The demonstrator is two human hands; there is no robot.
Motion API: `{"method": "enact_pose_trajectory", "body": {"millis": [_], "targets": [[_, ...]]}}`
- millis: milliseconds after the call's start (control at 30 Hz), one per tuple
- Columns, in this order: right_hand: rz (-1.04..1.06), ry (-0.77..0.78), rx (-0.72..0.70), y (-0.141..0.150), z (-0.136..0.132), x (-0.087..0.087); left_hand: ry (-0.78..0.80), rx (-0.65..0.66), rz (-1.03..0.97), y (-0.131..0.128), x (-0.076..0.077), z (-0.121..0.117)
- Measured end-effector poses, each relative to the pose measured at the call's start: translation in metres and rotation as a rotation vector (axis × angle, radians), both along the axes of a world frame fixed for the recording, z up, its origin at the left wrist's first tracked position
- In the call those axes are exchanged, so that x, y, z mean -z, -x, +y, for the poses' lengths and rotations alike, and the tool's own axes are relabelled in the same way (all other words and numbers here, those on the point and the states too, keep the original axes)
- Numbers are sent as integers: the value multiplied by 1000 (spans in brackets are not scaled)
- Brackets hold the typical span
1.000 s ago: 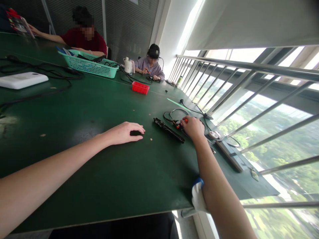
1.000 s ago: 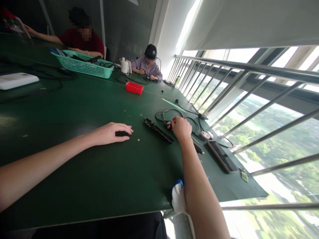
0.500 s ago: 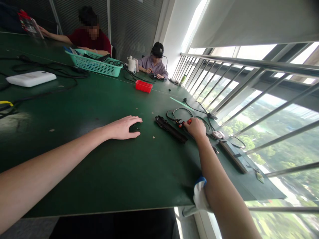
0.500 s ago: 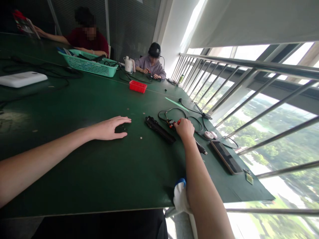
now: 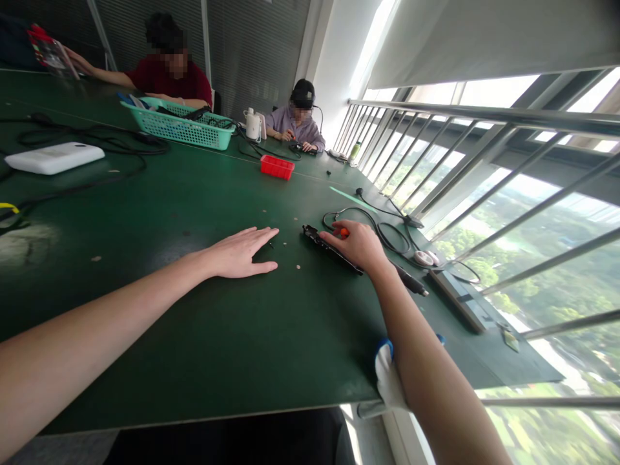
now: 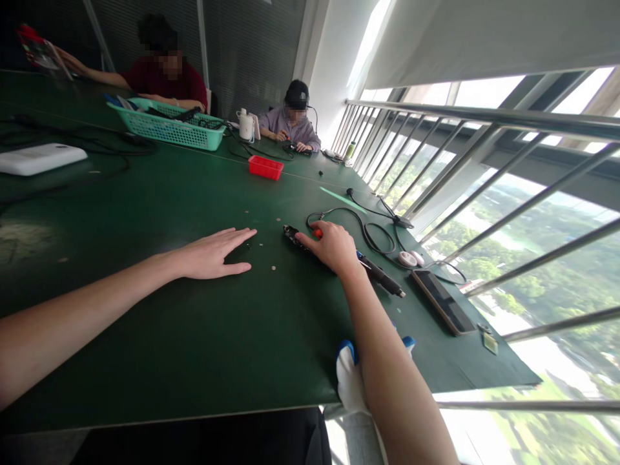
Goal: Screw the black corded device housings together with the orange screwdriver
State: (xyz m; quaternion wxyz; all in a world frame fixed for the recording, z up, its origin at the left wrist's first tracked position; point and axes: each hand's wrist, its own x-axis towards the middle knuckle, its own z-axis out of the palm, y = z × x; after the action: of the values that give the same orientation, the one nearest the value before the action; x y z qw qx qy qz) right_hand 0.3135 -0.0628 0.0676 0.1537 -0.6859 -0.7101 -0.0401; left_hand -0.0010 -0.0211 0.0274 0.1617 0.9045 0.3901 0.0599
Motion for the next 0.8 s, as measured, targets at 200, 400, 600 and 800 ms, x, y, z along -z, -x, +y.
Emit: {"method": "enact_pose_trajectory", "body": {"millis": [200, 400, 600, 800], "targets": [[-78, 267, 20, -14, 4, 3, -51, 168, -50, 0, 6, 5], [-128, 44, 387, -51, -5, -14, -38, 162, -114, -2, 7, 4], [-193, 223, 491, -76, -8, -11, -77, 101, -239, -11, 8, -3], [-162, 202, 473, -75, -1, -3, -94, 86, -256, -11, 11, 0]]}}
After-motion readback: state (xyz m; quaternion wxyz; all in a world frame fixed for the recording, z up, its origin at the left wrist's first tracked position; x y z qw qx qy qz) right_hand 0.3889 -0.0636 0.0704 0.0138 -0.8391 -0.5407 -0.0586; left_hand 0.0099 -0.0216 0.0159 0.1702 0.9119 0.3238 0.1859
